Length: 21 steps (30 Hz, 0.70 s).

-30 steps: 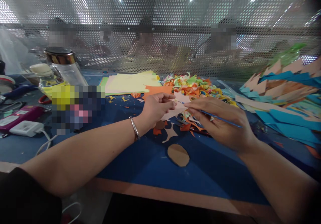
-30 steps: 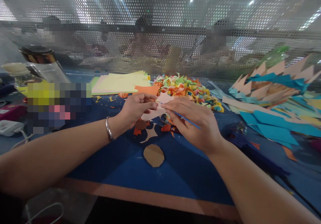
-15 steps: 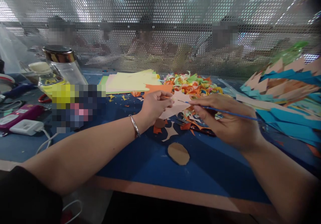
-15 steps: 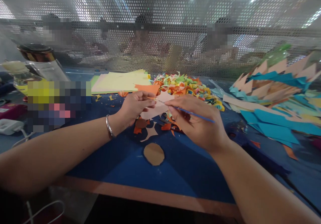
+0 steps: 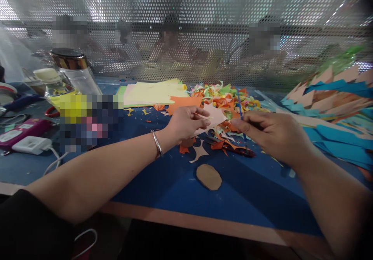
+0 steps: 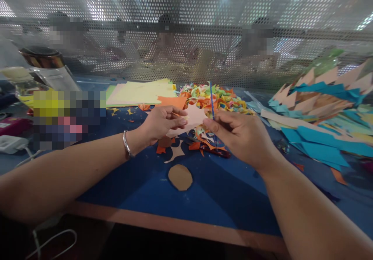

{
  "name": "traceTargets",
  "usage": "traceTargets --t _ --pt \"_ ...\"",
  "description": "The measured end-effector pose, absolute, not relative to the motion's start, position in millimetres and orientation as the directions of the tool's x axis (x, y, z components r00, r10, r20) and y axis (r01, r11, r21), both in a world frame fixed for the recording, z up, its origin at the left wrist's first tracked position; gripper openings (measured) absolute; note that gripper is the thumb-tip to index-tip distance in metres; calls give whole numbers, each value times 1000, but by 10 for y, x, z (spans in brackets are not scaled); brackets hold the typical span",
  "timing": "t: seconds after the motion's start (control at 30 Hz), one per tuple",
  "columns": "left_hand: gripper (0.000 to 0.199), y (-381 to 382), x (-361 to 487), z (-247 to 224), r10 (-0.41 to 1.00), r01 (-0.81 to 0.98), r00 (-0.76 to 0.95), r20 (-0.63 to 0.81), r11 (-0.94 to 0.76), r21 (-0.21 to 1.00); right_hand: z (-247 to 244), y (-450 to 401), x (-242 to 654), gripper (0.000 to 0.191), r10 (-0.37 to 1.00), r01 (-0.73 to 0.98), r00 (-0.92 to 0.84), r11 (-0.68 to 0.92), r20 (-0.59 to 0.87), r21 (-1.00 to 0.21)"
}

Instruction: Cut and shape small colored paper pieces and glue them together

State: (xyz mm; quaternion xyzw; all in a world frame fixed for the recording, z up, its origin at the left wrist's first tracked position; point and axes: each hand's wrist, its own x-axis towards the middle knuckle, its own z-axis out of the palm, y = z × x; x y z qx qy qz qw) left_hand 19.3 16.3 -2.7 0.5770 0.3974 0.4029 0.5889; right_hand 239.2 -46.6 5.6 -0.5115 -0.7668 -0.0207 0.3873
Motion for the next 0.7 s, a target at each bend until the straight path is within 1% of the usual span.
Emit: traceTargets --t 0.1,0.17,0.23,0.3,0.37,0.43,0.57,0.63,0.7 --pt "13 195 167 -70 898 107 435 62 -121 987 43 -403 2459 67 882 864 -214 371 419 -340" --pt "17 233 146 -111 868 211 484 110 -238 948 32 -360 2500 67 942 923 -201 274 269 -269" --pt "18 269 129 -148 850 285 511 131 -312 906 35 -334 2524 60 981 971 -132 157 141 -181" --pt "18 295 118 -173 838 312 526 142 -346 885 52 -330 2530 48 996 991 -52 61 72 -121" --pt "19 308 113 -184 830 322 537 151 -367 873 68 -343 2524 38 998 993 -26 33 64 -117" --pt "19 308 109 -185 822 338 547 156 -388 858 65 -360 2515 36 995 980 -66 79 79 -180" --pt "22 297 100 -176 801 362 576 164 -430 827 16 -378 2478 40 959 872 -263 282 103 -399" --pt "23 294 96 -171 792 376 586 171 -453 809 1 -380 2446 39 928 817 -358 366 106 -445" --pt "23 292 93 -165 788 397 586 189 -482 781 4 -382 2414 36 902 783 -419 418 107 -460"
